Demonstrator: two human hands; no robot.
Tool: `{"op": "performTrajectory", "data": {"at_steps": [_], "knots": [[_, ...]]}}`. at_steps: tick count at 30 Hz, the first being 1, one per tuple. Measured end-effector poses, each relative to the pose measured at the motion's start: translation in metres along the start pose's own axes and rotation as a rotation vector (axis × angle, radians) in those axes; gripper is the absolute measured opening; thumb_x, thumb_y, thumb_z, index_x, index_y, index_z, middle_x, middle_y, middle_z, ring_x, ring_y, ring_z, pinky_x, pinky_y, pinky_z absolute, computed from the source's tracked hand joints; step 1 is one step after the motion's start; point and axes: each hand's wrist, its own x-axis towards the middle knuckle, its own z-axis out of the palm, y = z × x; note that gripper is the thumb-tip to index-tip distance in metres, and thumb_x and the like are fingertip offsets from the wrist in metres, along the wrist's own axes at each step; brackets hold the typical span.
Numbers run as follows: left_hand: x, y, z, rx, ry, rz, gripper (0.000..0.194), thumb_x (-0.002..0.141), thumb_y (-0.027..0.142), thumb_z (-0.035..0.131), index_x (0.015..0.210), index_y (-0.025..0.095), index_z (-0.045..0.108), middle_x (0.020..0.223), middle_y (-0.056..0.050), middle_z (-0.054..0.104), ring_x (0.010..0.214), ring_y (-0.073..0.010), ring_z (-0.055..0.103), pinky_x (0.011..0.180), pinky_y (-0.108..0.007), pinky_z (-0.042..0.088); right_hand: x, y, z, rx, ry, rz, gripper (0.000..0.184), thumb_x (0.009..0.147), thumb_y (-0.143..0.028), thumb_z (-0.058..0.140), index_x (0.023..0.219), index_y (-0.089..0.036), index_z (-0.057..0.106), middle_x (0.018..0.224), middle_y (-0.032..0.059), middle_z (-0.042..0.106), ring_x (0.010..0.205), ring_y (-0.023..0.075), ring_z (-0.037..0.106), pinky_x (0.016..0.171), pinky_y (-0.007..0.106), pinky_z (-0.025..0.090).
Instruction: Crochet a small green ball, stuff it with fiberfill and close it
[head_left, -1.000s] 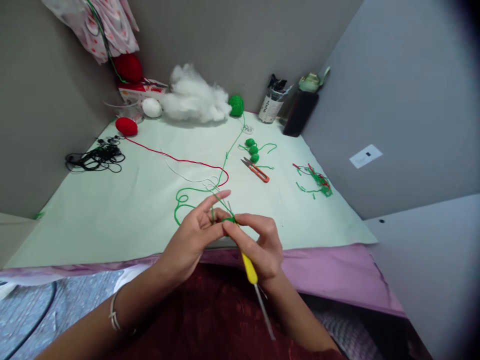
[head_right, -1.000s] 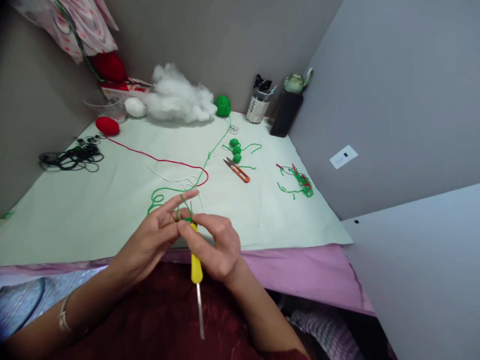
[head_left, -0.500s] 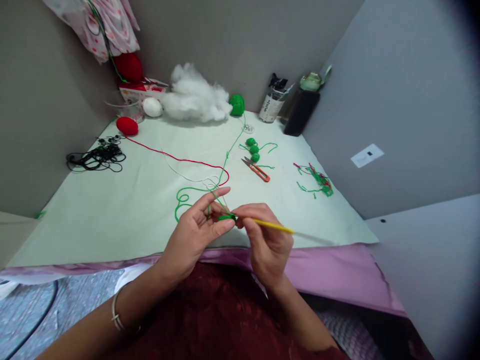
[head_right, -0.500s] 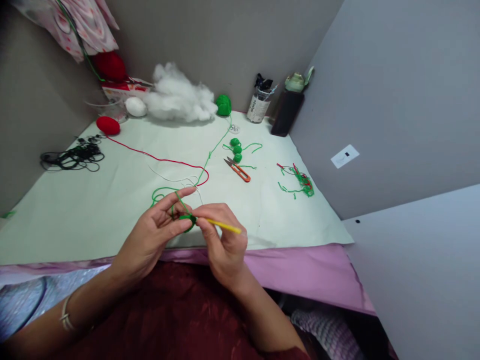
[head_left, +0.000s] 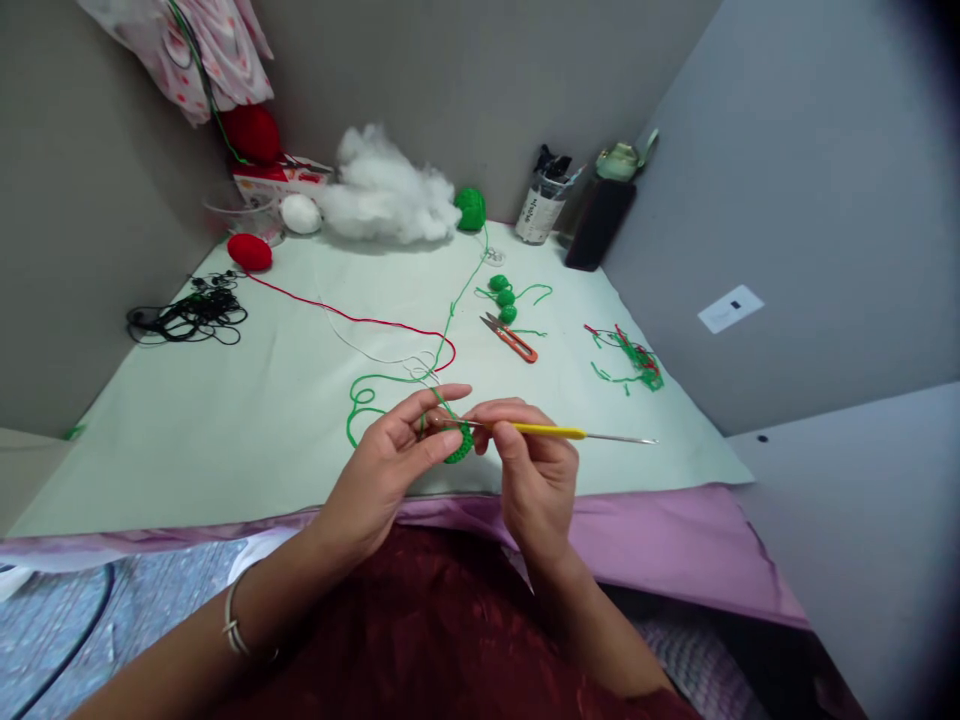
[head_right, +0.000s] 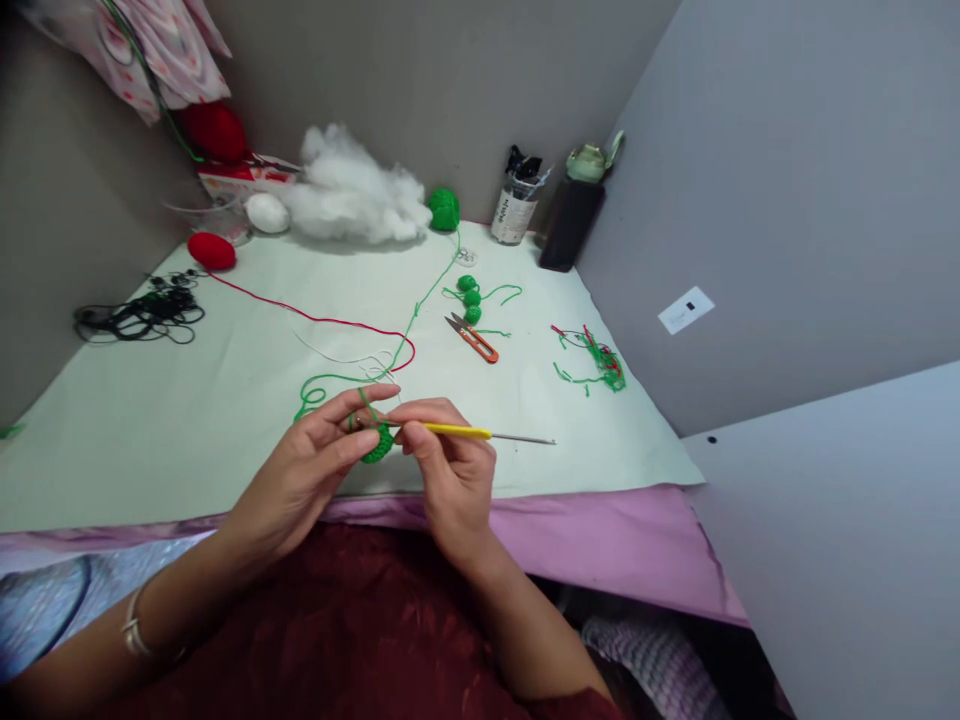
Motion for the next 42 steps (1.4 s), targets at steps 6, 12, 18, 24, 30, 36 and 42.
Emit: {"op": "performTrajectory", "data": {"at_steps": [6,12,18,24,30,36,42], "knots": [[-0.003,-0.001,-0.008,0.134,0.015,0.033,0.033,0.088,0.029,0.081,0.121,0.030,0.079,0.098,-0.002,0.063,0.098,-0.0188,0.056,0.090,-0.030,0.045,0.004,-0.002,0.000,0.161,0.048,0.130,0.018,0.099,-0.035,0.065,0.091,-0.022,0.074,0.084,0.0027,0.074,0.064,0.0122,0.062,0.061,0.027,0.054],[-0.003,-0.003,-0.012,0.179,0.020,0.090,0.034,0.087,0.028,0.083,0.120,0.031,0.079,0.096,-0.001,0.061,0.093,-0.0172,0.054,0.085,-0.028,0.045,0.007,-0.004,0.000,0.206,0.016,0.132,0.019,0.101,-0.034,0.063,0.091,-0.021,0.071,0.082,0.0022,0.075,0.061,0.0110,0.062,0.060,0.026,0.055],[-0.002,0.001,-0.009,0.293,0.048,0.129,0.031,0.088,0.026,0.080,0.118,0.029,0.078,0.093,-0.001,0.061,0.089,-0.0165,0.056,0.083,-0.028,0.046,0.003,-0.007,-0.006,0.043,-0.022,0.054,0.021,0.105,-0.033,0.057,0.096,-0.021,0.072,0.088,0.0037,0.075,0.067,0.0136,0.066,0.063,0.029,0.057],[-0.004,0.000,-0.002,0.422,0.160,0.205,0.038,0.082,0.019,0.081,0.119,0.026,0.076,0.084,0.002,0.060,0.072,-0.0126,0.050,0.072,-0.026,0.046,-0.009,-0.008,-0.009,-0.461,-0.149,-0.397,0.026,0.101,-0.012,0.057,0.117,-0.026,0.072,0.100,0.0060,0.076,0.089,0.0192,0.072,0.078,0.035,0.060],[-0.002,0.003,-0.003,-0.038,-0.031,-0.142,0.054,0.082,0.028,0.086,0.134,0.023,0.072,0.076,0.005,0.052,0.053,-0.0044,0.029,0.047,-0.018,0.030,-0.015,-0.002,-0.008,-0.625,-0.049,-0.519,0.030,0.098,-0.014,0.063,0.119,-0.032,0.076,0.104,0.0058,0.075,0.092,0.0213,0.072,0.075,0.037,0.061],[-0.002,0.009,-0.003,-0.081,-0.039,-0.117,0.040,0.085,0.024,0.085,0.124,0.027,0.078,0.088,0.002,0.057,0.058,-0.0037,0.034,0.045,-0.014,0.029,-0.001,-0.006,-0.003,-0.058,0.032,-0.097,0.018,0.103,-0.029,0.059,0.097,-0.024,0.075,0.086,0.0034,0.072,0.068,0.0154,0.063,0.062,0.032,0.054],[-0.002,0.000,-0.003,0.023,-0.049,-0.023,0.035,0.088,0.028,0.083,0.122,0.028,0.079,0.088,-0.001,0.062,0.070,-0.0089,0.048,0.052,-0.015,0.040,-0.002,0.001,-0.001,-0.033,-0.001,-0.045,0.017,0.102,-0.024,0.063,0.102,-0.026,0.079,0.090,0.0012,0.075,0.074,0.0136,0.065,0.069,0.030,0.053]]}}
